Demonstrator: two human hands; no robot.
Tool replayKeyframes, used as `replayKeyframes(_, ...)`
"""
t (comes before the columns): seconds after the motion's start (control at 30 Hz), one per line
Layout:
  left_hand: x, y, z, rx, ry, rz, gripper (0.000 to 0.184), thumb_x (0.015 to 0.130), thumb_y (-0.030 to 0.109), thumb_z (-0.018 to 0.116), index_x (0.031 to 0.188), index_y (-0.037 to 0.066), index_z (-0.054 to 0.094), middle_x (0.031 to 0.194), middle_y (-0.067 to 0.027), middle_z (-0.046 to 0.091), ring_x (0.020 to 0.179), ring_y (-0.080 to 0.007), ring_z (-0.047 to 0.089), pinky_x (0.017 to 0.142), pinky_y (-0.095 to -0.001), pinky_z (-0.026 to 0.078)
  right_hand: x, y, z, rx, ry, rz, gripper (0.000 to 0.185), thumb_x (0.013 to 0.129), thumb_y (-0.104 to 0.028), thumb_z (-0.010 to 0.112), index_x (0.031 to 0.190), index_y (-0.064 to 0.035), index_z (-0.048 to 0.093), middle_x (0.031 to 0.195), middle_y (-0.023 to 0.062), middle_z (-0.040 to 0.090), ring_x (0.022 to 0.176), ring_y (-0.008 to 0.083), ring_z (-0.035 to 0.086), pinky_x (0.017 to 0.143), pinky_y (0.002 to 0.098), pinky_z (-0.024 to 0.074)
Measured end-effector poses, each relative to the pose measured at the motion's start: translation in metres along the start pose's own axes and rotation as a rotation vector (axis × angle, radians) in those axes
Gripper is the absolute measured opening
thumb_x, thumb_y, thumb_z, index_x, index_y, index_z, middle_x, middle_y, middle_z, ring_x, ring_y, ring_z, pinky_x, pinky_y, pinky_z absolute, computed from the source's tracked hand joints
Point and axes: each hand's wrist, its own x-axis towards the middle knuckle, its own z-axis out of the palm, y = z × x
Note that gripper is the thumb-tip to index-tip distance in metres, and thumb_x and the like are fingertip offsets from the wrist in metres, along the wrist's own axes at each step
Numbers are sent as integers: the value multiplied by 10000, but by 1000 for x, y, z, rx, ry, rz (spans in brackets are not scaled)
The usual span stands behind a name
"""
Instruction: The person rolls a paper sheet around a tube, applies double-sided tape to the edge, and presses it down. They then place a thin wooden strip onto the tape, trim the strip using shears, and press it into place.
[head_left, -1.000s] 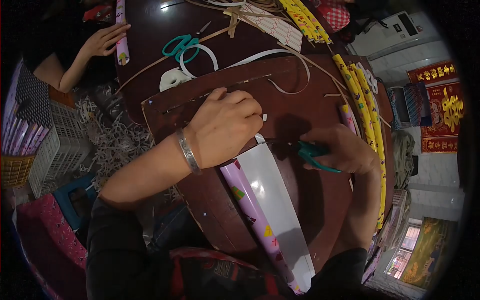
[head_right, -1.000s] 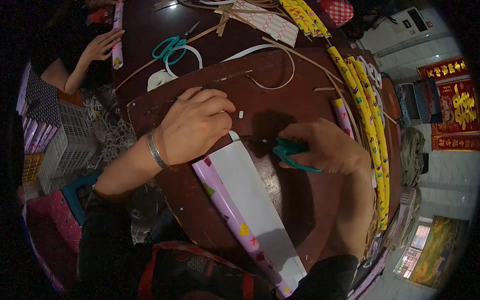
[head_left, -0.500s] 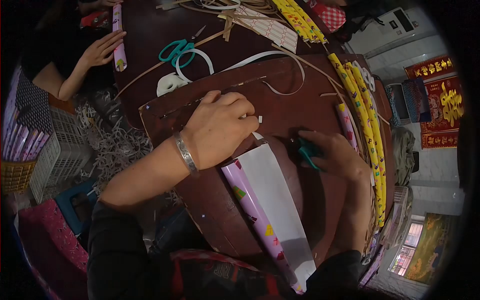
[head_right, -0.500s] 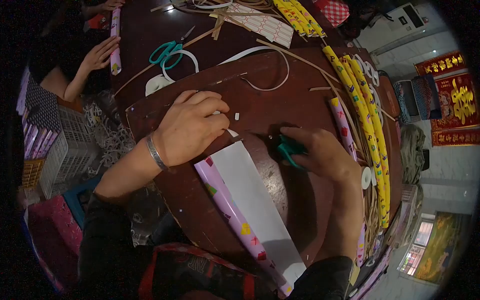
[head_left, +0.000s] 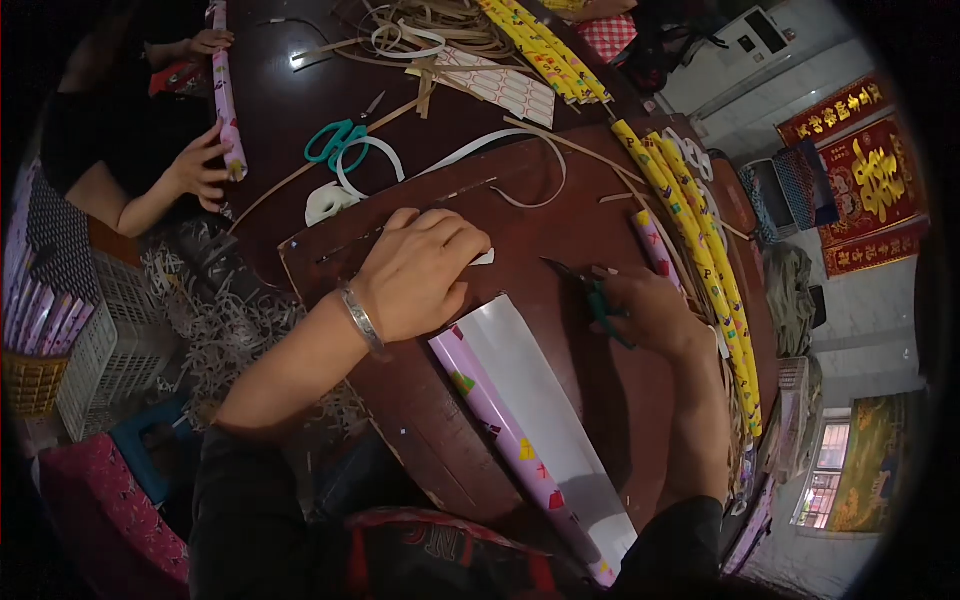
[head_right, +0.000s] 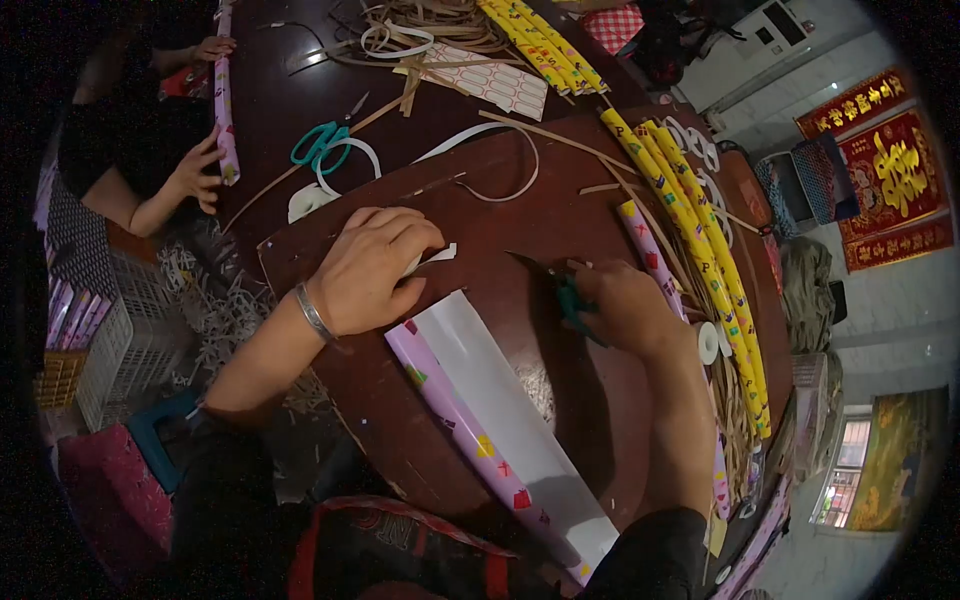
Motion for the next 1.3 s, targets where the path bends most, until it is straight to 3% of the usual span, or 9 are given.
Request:
replayKeyframes(0.2, -1, -5, 1, -11, 30, 25, 400, 701, 24, 660, 1088, 101, 594, 1239, -92, 577, 1218, -305, 509, 1006, -449, 393, 5, -7, 0, -145, -248, 147, 324, 758, -267, 753, 984, -51, 667, 943, 178, 690, 933, 380, 659, 806, 477, 527)
replayKeyframes(0.43, -1, -10, 3, 55, 51, 48, 369, 721, 44, 680, 1077, 121, 618, 1276, -74, 557, 1226, -304, 491, 968, -491, 411, -4, -2, 9, 110, -143, 178, 400, 731, -294, 790, 1028, -54, 673, 956, 165, 703, 901, 354, 678, 775, 460, 545)
replayKeyframes(0.53, 0, -13, 5, 82, 53, 64, 362, 728, 45, 676, 1075, 129, 616, 1269, -69, 561, 1212, -301, 503, 955, -498, 415, -1, 6, 23, 194, -171, 296, 354, 749, -330, 760, 932, -32, 704, 911, 189, 701, 883, 336, 684, 773, 428, 533)
replayKeyframes(0.77, 7, -25, 9, 11, 111, 102, 308, 721, 42, 693, 1012, 112, 619, 1234, -89, 575, 1162, -325, 527, 935, -462, 440, -3, 4, 44, 397, -197, 236, 613, 778, -270, 742, 1312, -54, 531, 1016, 215, 673, 949, 334, 665, 775, 424, 538)
replayKeyframes(0.83, 10, -29, 9, -43, 169, 133, 313, 716, 35, 698, 1011, 98, 616, 1234, -120, 571, 1139, -356, 531, 931, -444, 457, -15, 9, 61, 141, 338, 33, 383, 806, -316, 702, 1040, -20, 637, 927, 191, 690, 854, 339, 674, 721, 438, 539)
replayKeyframes(0.93, 17, -14, 1, -39, 175, 121, 304, 723, 44, 700, 1011, 88, 615, 1236, -140, 569, 1119, -370, 533, 933, -442, 469, -84, -30, 24, 98, 291, 258, 318, 839, -308, 682, 997, -39, 620, 909, 183, 674, 859, 348, 662, 746, 452, 535)
replayKeyframes(1.0, 23, 2, 1, -65, 186, 149, 297, 734, 60, 704, 1016, 92, 619, 1230, -133, 571, 1117, -361, 534, 942, -442, 467, -134, -27, 38, -6, 323, 252, 293, 846, -327, 674, 951, -63, 603, 909, 166, 658, 904, 349, 649, 748, 448, 535)
replayKeyframes(1.13, 49, 74, 16, -49, 26, 307, 283, 754, 88, 688, 1028, 94, 619, 1276, -145, 553, 1184, -361, 506, 975, -434, 442, -262, -85, 48, -105, 508, 312, 252, 778, -271, 745, 858, -74, 611, 908, 121, 615, 914, 326, 596, 716, 432, 521)
replayKeyframes(1.3, 78, 178, 80, -112, -56, 617, 254, 759, 102, 662, 1009, 142, 651, 1197, -66, 571, 1156, -295, 520, 913, -459, 465, -361, -137, 98, 56, 614, 474, 308, 692, -191, 793, 920, -41, 648, 868, 108, 576, 828, 309, 559, 708, 410, 490)
